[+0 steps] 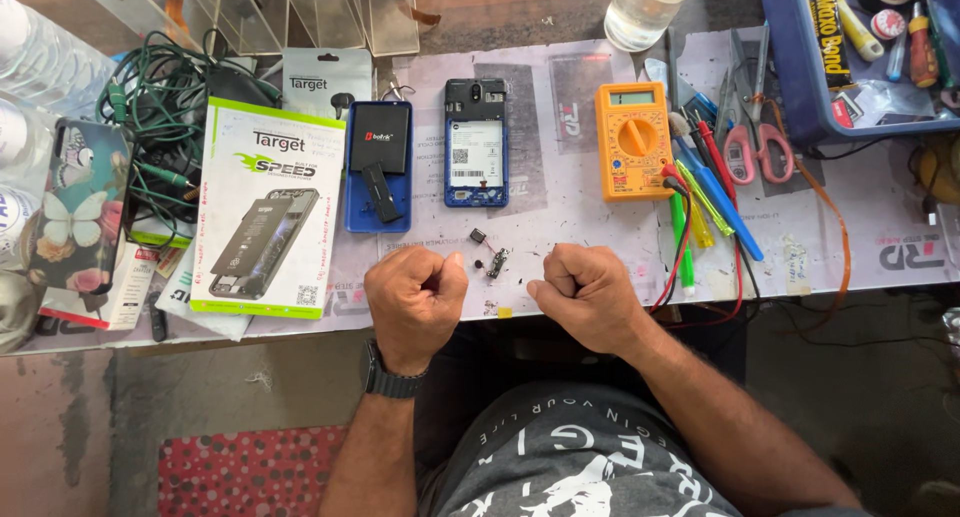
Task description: The person cleans a small electronic component using a spray bottle and a toothbrush. They repeatedly spray liquid onto the component and scrub it with the toothbrush, then inspect the component by turning it over in their hands.
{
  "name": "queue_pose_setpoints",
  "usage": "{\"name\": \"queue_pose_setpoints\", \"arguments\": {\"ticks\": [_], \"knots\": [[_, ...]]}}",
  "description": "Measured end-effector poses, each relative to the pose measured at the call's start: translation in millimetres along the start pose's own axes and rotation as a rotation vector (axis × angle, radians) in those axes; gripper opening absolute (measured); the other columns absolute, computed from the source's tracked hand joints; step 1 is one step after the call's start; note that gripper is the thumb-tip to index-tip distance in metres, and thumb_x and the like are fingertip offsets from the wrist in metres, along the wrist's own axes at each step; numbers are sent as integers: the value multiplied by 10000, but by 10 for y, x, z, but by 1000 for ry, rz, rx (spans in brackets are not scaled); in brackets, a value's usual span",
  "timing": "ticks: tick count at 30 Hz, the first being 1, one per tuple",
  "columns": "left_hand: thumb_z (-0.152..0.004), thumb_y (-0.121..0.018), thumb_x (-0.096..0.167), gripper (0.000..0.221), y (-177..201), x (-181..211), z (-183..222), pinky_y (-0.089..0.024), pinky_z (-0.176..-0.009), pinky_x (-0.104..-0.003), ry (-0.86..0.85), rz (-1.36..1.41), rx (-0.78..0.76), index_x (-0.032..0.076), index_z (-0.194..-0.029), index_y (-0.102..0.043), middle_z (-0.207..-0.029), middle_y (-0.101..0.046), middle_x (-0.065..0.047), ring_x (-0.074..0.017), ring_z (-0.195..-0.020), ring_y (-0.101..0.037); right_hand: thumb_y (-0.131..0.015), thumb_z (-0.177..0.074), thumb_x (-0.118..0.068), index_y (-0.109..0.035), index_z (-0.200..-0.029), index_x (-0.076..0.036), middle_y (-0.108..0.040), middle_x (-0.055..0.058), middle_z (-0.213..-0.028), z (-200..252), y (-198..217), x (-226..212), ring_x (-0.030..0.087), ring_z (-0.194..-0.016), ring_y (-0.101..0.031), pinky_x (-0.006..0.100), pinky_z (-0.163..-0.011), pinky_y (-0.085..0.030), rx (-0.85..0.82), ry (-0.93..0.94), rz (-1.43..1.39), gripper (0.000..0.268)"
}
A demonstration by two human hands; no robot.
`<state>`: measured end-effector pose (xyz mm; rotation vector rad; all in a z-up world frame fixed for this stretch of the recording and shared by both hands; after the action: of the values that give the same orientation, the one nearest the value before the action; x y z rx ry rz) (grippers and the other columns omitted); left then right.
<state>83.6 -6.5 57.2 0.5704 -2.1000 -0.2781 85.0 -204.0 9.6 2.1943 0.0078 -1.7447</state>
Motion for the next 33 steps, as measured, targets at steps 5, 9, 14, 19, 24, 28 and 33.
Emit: {"name": "queue_pose_setpoints", "arguments": {"ticks": [5,9,14,19,24,28,33], "knots": [[-828,-746,16,349,9,-3,7,-357,-512,-382,-6,12,6,44,-644,-451,-570,-479,-70,-243,-507,-462,-707,-852,61,-303,-676,-89,-302,-62,-579,-5,-12,4,51,-531,-278,296,-449,-265,0,1,-9,466],[-825,-745,12,360,14,-11,13,-347,-505,-379,-11,17,13,44,-638,-439,-563,-462,-66,-237,-500,-445,-707,-850,67,-309,-678,-91,-288,-64,-588,-4,-19,10,49,-538,-274,295,-457,-259,-2,-1,-11,461],[-824,-743,5,366,20,-9,14,-345,-507,-381,-22,14,13,41,-638,-430,-569,-456,-68,-240,-507,-443,-705,-854,72,-310,-679,-93,-299,-65,-589,4,-27,1,51,-539,-282,293,-459,-266,-4,13,-18,462],[-815,-740,-1,372,29,1,4,-341,-500,-382,-24,12,20,39,-630,-419,-561,-446,-71,-241,-499,-435,-705,-853,74,-299,-677,-95,-299,-62,-582,-9,-24,9,51,-531,-282,291,-456,-269,-11,17,-23,474],[-820,-736,5,346,27,-14,13,-356,-500,-373,-8,28,20,49,-635,-447,-562,-470,-59,-228,-498,-454,-717,-865,57,-322,-699,-92,-342,-54,-599,-12,-30,-95,52,-548,-307,287,-470,-277,0,37,-44,453],[-812,-746,5,384,35,-17,-2,-338,-503,-383,-11,-9,24,34,-617,-416,-553,-448,-79,-245,-496,-434,-756,-807,-7,-554,-1055,-19,-514,153,-760,-124,137,-308,296,-612,-498,423,-581,-409,164,36,585,320],[-826,-739,15,355,50,-34,5,-348,-495,-377,25,33,26,40,-625,-447,-559,-470,-73,-235,-496,-458,-508,-803,79,-267,-1529,9,-627,216,-1408,-442,209,-419,460,-1032,-648,549,-882,-506,92,73,634,768]]}}
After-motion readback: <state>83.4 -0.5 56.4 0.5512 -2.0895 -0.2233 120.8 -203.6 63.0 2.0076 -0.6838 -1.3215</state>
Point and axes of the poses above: each hand's wrist, its own z-axis away from the middle knuckle, its own y-axis out of the back of the hand, x = y × z, the point moved 10 cm from there along -z, towards the middle knuckle
